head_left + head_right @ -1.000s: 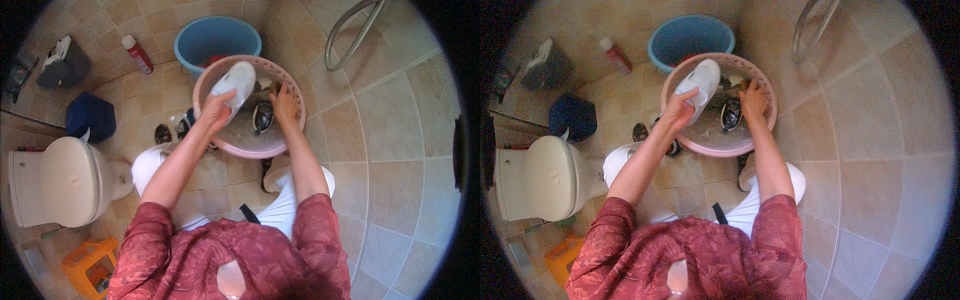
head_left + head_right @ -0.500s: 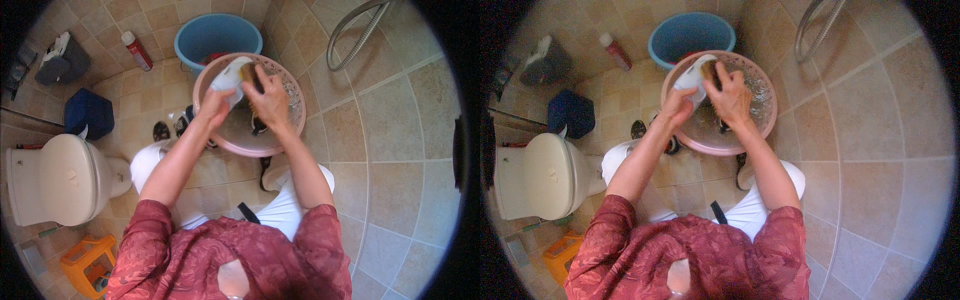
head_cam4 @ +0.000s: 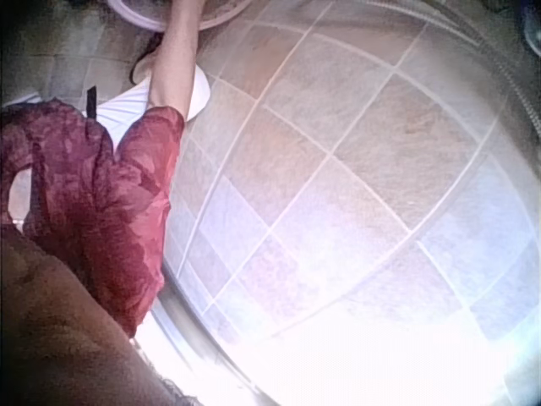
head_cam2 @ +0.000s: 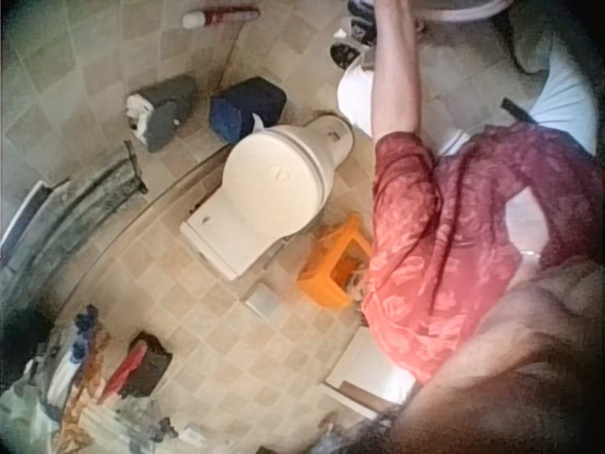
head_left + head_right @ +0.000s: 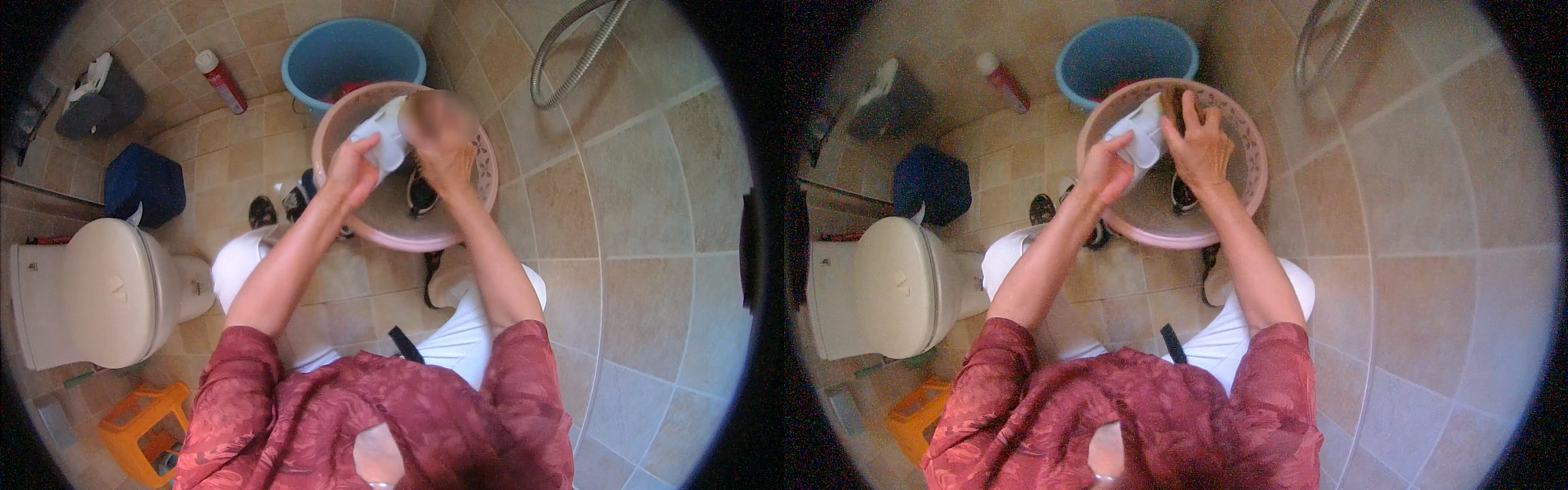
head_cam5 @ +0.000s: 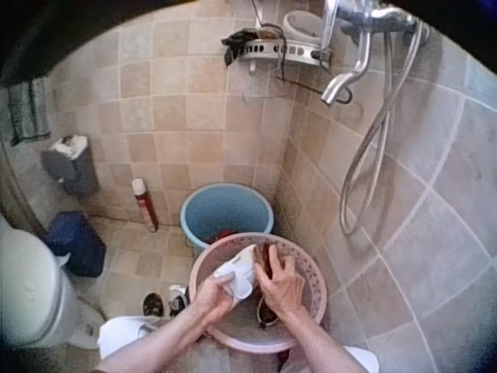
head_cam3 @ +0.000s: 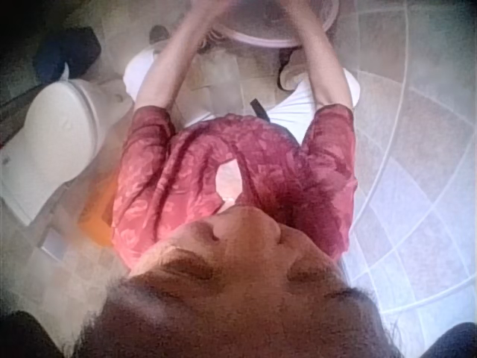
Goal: The person washes shoes in a basin of water using a brush. They scrub the exterior, soles, and interiors of the shoes by hand before placing them aside.
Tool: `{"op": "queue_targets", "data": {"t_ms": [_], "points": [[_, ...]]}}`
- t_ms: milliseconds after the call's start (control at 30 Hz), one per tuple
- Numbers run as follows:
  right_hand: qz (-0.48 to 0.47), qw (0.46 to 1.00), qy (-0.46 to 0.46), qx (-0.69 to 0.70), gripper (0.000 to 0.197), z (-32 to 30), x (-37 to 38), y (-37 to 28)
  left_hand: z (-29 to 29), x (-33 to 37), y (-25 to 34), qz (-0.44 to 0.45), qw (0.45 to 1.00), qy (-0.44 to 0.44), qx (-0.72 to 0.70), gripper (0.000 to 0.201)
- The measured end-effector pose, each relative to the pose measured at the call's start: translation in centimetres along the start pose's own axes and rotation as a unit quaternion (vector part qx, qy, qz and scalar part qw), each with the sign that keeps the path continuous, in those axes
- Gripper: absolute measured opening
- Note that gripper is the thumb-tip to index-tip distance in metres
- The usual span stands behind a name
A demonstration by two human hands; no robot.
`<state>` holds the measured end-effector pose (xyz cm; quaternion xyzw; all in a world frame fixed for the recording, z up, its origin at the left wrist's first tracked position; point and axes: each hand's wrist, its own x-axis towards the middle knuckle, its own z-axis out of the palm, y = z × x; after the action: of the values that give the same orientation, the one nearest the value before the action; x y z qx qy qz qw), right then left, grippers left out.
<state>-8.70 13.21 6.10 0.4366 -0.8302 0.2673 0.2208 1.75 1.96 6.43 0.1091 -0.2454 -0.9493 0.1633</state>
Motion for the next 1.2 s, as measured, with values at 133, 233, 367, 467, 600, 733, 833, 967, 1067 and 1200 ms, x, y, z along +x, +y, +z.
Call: {"op": "queue_targets", "data": {"t_ms": [133,233,367,467,600,733,833,967,1067,1200], "points": [[-0.065,0.995,0.052,0.049,0.053,-0.6,-1.2,-3.7,-0.6,-0.2,0.6,0.024,1.000,0.014,0.012,0.037],[0.036,0.999,0.021,-0.029,0.054,-0.7,0.0,-0.7,0.2,-0.2,0.5,-0.001,0.999,0.036,-0.023,0.037],[0.206,0.976,-0.055,-0.029,0.062,0.0,0.2,2.6,-0.7,0.2,1.0,-0.010,0.997,0.018,-0.072,0.042],[0.253,0.958,-0.116,-0.071,0.070,1.3,-0.8,4.0,-1.4,0.6,1.6,0.011,0.997,-0.010,-0.078,0.043],[0.293,0.931,-0.198,-0.091,0.074,2.9,-2.6,5.9,-1.1,0.2,2.3,0.015,0.994,-0.027,-0.100,0.043],[0.278,0.927,-0.218,-0.126,0.071,3.9,-3.8,8.2,-0.4,0.0,2.5,0.022,0.999,0.002,-0.049,0.043],[0.306,0.936,-0.177,0.002,0.062,3.1,-2.0,7.5,-0.7,0.0,2.4,0.043,0.999,-0.009,-0.010,0.043],[0.250,0.925,-0.030,0.285,0.059,-0.1,2.1,0.7,-1.0,0.4,2.2,0.042,0.997,-0.015,-0.055,0.042],[0.152,0.978,-0.036,0.141,0.064,-2.3,0.9,-4.9,-0.6,0.3,2.0,0.010,0.993,0.020,-0.112,0.041],[0.249,0.961,-0.061,0.103,0.066,-1.4,1.6,-0.5,0.3,-0.5,1.0,-0.046,0.995,0.006,-0.090,0.041]]}}
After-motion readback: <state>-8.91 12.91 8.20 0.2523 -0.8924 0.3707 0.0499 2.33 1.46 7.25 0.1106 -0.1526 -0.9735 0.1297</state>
